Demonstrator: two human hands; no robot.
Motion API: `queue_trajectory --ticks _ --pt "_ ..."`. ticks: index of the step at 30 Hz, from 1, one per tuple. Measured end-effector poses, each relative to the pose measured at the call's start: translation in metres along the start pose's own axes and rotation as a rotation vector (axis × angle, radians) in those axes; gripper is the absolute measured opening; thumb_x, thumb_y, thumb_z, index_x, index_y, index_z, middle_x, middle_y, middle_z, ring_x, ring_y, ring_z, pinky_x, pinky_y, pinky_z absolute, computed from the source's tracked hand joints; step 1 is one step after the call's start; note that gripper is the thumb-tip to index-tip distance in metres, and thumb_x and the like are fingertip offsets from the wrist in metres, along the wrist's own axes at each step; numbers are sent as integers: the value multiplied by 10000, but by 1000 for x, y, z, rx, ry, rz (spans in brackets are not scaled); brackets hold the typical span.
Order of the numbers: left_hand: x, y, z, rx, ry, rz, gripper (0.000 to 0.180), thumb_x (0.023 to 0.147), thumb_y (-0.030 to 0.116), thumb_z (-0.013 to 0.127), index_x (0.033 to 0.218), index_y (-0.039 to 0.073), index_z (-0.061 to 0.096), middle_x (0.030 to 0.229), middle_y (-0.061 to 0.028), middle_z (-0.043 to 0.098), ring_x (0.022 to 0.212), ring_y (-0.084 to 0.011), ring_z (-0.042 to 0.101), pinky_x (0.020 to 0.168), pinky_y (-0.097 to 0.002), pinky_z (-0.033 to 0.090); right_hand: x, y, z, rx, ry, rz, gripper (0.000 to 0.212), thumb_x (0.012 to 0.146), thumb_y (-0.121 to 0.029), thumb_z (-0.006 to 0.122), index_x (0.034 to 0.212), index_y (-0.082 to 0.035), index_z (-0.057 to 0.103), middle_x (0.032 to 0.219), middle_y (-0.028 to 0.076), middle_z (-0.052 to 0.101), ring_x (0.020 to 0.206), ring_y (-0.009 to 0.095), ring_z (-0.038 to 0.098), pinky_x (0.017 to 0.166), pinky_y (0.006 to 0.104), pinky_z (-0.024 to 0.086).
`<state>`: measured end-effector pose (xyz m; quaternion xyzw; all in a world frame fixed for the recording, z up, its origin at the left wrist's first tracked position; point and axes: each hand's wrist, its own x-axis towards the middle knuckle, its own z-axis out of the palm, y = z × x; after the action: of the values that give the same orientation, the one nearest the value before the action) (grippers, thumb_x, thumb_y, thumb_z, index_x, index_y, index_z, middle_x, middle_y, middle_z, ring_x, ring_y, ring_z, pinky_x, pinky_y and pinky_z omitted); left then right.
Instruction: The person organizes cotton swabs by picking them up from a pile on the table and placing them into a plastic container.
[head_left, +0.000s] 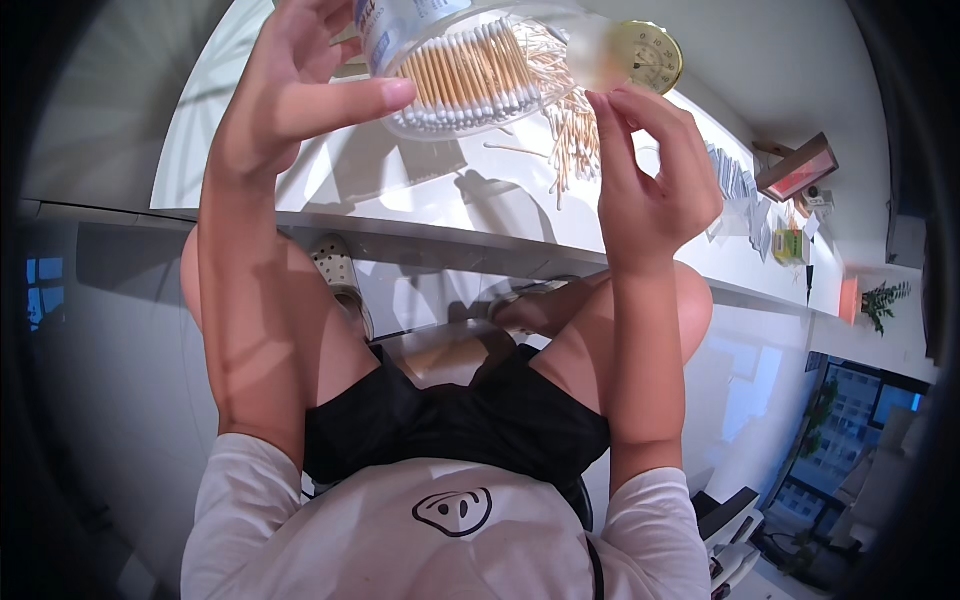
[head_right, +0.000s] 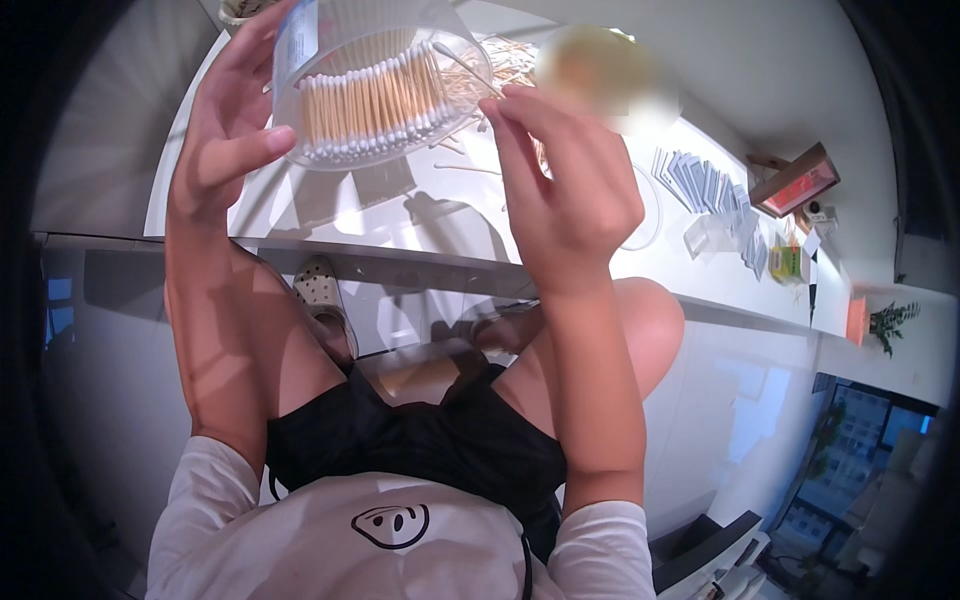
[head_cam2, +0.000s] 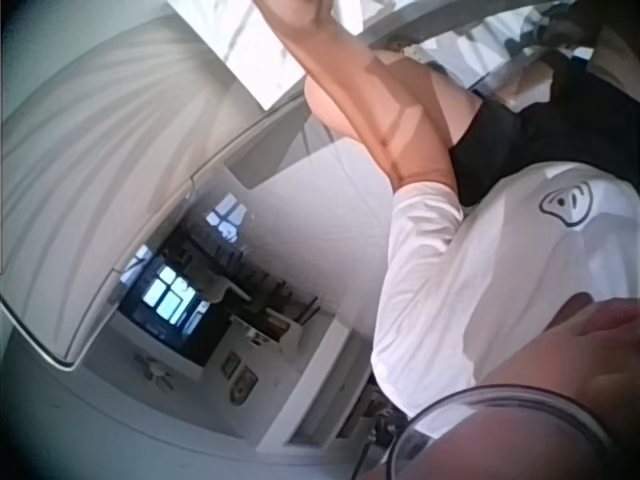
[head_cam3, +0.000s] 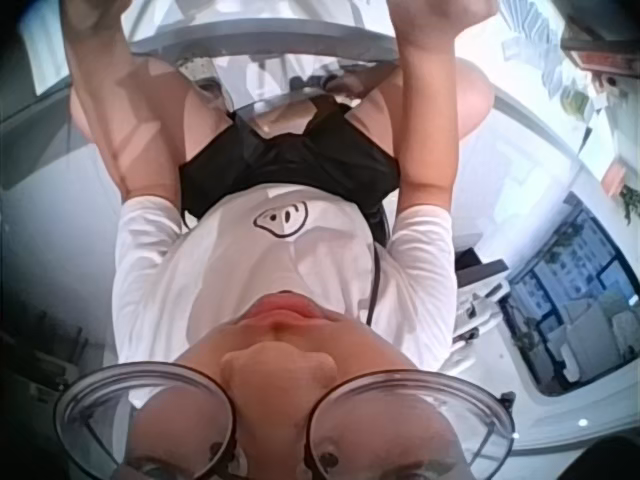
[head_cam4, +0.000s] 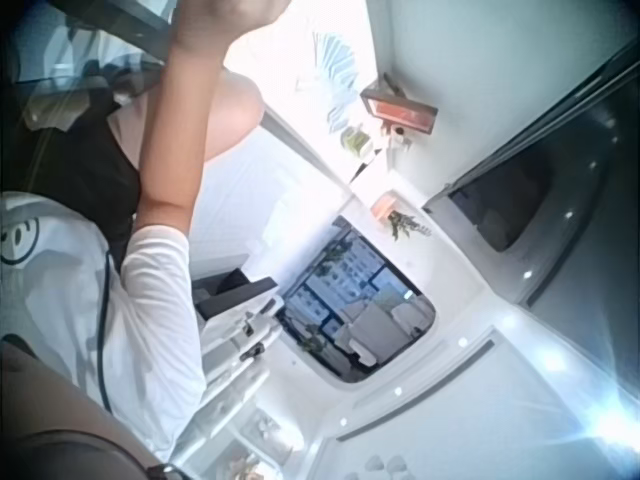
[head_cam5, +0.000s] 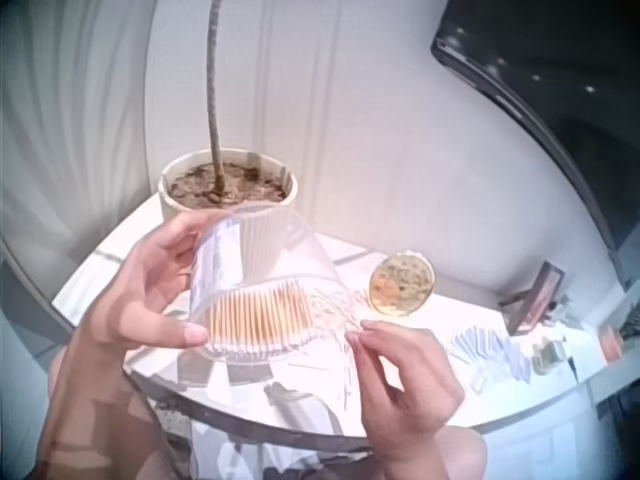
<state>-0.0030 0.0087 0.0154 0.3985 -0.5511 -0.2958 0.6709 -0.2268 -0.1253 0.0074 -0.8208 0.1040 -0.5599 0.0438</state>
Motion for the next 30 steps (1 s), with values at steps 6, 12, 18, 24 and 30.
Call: queue_trajectory --ticks 6,12,18,24,30 --pt "1 -2 3 -77 128 -159 1079 530 62 824 1495 -32 349 1474 -185 456 1385 -299 430 1180 -407 294 -3 2 1 -200 -53 -158 204 723 -7 778 916 -56 738 889 49 729 711 196 627 634 315 478" --pt "-6 -9 0 -103 75 -120 1100 536 28 854 1504 -28 334 1478 -172 440 1385 -296 428 1167 -411 312 -2 -14 9 -379 -65 -167 286 708 -47 827 970 -144 768 809 -44 734 656 151 557 664 280 387" --pt "-3 -3 12 -62 124 -204 1129 543 21 884 1517 -28 314 1482 -166 437 1388 -291 428 1162 -407 327 -5 -10 17 -511 -107 -153 183 767 -152 794 940 -199 763 741 -89 693 725 134 539 688 314 311" --pt "-5 -7 12 -81 116 -197 1131 555 24 896 1521 -32 310 1499 -172 432 1406 -288 417 1169 -404 328 -5 -10 20 -560 -171 -92 126 788 -160 772 913 -171 755 762 -54 716 628 145 573 622 309 359" --pt "-3 -10 12 -50 102 -189 1134 564 35 907 1522 -37 306 1504 -175 429 1410 -286 414 1169 -404 327 -11 -7 28 -473 -169 -10 116 807 -154 753 922 -150 762 793 -11 738 550 177 645 510 284 466"
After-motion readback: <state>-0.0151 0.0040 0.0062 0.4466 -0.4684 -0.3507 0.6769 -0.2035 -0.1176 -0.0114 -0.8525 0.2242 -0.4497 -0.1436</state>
